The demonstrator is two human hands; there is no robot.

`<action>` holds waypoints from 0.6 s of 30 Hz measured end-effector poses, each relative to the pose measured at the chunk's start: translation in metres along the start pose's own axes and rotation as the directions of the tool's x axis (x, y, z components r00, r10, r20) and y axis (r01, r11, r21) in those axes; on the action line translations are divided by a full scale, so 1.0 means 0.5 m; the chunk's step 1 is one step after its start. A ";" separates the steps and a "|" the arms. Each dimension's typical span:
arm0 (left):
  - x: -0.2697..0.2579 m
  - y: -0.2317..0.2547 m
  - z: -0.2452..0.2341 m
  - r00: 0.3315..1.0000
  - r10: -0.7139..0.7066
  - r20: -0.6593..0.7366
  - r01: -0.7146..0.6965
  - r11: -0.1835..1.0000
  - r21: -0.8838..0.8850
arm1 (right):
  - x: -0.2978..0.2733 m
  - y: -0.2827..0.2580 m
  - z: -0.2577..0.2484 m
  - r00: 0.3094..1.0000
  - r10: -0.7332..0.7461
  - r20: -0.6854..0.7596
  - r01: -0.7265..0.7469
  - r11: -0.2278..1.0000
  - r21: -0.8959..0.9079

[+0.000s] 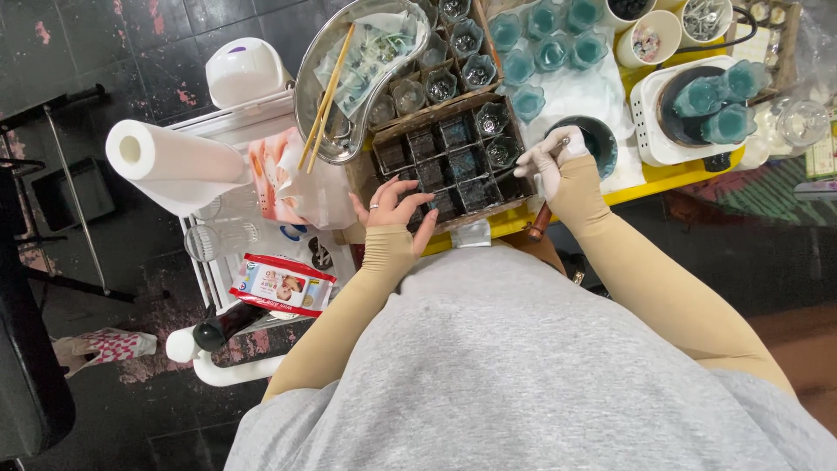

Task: Preparing and stirring colored wax in small containers as part of candle making.

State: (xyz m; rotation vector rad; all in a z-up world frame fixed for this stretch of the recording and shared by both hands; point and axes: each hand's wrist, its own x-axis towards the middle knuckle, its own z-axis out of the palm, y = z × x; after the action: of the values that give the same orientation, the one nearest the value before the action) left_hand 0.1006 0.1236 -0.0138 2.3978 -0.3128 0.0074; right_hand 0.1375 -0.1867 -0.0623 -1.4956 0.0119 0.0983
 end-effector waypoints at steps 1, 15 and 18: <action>0.001 -0.001 0.000 1.000 0.000 0.001 0.000 1.000 0.000 | -0.003 0.000 -0.002 1.000 0.001 -0.001 -0.001 1.000 0.000; 0.006 -0.011 -0.001 1.000 -0.026 0.016 0.026 1.000 -0.009 | -0.003 -0.014 0.005 1.000 0.000 -0.013 0.000 0.999 -0.053; 0.006 -0.014 -0.002 0.999 -0.033 0.011 0.033 0.999 -0.002 | 0.001 -0.042 0.011 1.000 -0.009 -0.012 0.008 0.998 -0.066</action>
State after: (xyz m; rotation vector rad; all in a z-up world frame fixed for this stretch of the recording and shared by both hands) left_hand 0.1050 0.1287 -0.0171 2.4016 -0.2784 -0.0217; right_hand 0.1392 -0.1828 -0.0412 -1.5617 0.0126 0.0831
